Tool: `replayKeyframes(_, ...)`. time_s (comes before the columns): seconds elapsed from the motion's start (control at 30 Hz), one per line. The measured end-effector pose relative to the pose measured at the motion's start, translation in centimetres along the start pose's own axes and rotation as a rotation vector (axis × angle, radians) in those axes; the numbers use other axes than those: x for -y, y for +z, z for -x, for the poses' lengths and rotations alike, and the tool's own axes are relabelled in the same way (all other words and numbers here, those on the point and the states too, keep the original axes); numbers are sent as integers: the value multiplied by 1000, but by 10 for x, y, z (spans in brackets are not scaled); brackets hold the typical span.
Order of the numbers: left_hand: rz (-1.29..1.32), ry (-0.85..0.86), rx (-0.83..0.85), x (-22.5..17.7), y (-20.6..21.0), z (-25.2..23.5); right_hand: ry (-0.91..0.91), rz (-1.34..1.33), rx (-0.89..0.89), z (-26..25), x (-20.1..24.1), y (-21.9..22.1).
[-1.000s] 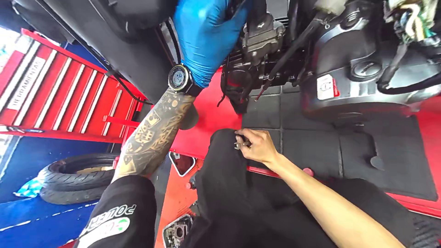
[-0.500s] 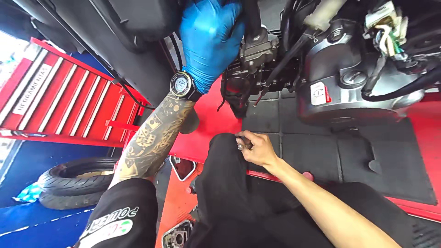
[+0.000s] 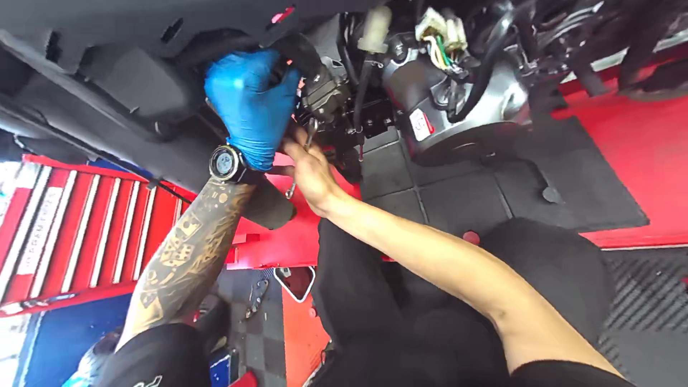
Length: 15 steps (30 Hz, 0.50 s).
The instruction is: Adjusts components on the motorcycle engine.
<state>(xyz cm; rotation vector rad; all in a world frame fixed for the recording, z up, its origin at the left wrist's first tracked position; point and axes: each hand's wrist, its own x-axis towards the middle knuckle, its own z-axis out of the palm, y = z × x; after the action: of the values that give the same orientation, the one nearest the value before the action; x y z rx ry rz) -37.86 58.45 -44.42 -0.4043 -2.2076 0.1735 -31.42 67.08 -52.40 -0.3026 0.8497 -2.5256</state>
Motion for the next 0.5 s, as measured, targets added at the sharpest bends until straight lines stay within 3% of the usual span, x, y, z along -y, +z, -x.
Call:
replayKeyframes(0.13,-21,-2,-95,1,7,3,-45,-92,-92,-10,-8,10)
replayKeyframes(0.3,19,-16,-129,3,12,-1,-232,-234,-197,-35,-23,22)
replayKeyframes(0.5,-14,48,-67,4,11,0,-195,-297,-198,-38,-22,19)
